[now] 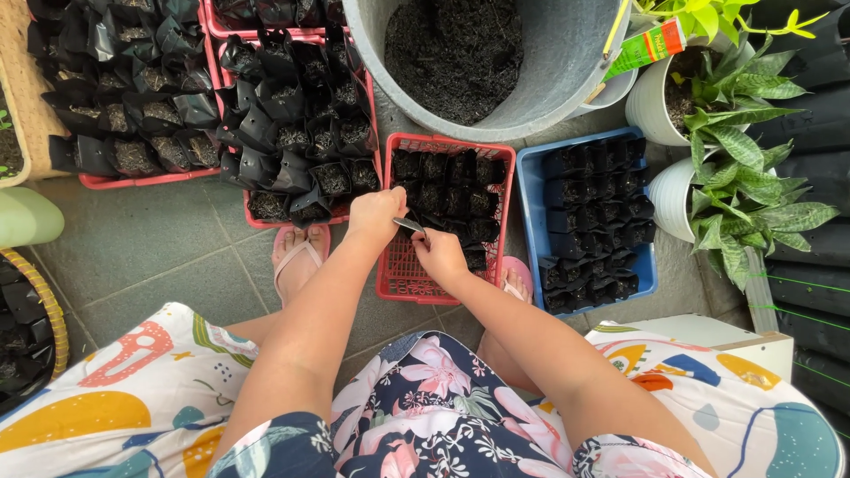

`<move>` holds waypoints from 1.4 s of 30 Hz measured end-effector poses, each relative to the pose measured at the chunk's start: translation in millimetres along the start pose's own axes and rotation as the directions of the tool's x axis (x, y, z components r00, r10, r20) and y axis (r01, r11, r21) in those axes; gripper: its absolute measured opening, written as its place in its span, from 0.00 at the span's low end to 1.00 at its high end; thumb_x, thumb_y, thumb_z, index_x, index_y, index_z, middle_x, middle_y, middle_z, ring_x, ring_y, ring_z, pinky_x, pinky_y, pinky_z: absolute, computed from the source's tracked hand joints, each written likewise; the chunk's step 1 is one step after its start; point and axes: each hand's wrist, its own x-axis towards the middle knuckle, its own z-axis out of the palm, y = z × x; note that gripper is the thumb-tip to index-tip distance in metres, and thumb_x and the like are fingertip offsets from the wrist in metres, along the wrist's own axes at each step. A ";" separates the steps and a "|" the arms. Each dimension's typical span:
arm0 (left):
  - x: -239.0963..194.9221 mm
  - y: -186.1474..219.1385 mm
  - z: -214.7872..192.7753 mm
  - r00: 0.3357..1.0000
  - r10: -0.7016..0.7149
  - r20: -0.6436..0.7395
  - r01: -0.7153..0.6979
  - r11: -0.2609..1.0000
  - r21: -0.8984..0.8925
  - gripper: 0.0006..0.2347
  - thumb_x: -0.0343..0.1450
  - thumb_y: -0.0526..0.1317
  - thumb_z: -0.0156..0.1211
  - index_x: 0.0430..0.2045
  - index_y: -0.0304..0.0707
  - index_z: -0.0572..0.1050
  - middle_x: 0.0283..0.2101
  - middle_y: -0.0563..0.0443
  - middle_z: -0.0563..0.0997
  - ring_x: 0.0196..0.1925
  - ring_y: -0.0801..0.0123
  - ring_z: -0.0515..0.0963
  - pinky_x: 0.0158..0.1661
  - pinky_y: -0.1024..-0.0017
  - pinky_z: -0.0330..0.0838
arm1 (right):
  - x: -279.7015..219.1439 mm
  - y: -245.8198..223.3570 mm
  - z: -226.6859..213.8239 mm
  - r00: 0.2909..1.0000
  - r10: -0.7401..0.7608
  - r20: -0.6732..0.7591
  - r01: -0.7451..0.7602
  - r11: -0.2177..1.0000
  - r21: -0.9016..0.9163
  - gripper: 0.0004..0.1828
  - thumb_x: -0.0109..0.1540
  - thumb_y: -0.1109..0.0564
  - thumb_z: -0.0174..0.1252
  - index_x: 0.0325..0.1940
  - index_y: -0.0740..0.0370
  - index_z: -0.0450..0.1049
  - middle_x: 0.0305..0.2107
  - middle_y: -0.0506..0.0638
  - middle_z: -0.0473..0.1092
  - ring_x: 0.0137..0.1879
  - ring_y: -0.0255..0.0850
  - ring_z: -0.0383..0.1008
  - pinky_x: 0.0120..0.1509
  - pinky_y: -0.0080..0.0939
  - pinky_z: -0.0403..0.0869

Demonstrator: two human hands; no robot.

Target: The person scoops soil from a bucket using a spoon and fills small black plastic seedling pots held in their left hand. They then place the filled pots into a red plastic basket. The person repeats this process for multiple pots.

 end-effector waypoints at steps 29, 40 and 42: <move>-17.9 15.6 2.0 0.861 0.470 -0.193 -0.393 0.857 0.333 0.05 0.65 0.37 0.59 0.30 0.49 0.79 0.34 0.58 0.75 0.46 0.65 0.69 0.47 0.63 0.59 | 32.9 17.8 -38.0 0.964 0.168 -0.207 -0.120 0.967 0.227 0.06 0.60 0.56 0.61 0.40 0.52 0.80 0.16 0.43 0.72 0.23 0.35 0.73 0.32 0.35 0.72; -19.3 16.6 -0.6 0.961 0.276 -0.023 -0.255 0.913 0.320 0.10 0.59 0.40 0.66 0.33 0.53 0.80 0.42 0.63 0.77 0.51 0.68 0.68 0.51 0.64 0.60 | 56.2 8.7 -94.5 0.997 0.000 0.075 0.005 0.998 -0.063 0.06 0.57 0.54 0.62 0.37 0.53 0.82 0.14 0.46 0.70 0.27 0.45 0.77 0.36 0.45 0.76; -24.0 22.6 -19.7 0.974 0.226 -0.006 -0.219 0.951 0.219 0.08 0.63 0.42 0.63 0.34 0.54 0.81 0.45 0.64 0.75 0.52 0.69 0.69 0.51 0.67 0.62 | 52.8 -23.2 -144.8 0.932 -0.040 0.361 0.157 0.941 -0.301 0.10 0.56 0.51 0.59 0.35 0.54 0.83 0.23 0.57 0.78 0.39 0.57 0.81 0.50 0.53 0.78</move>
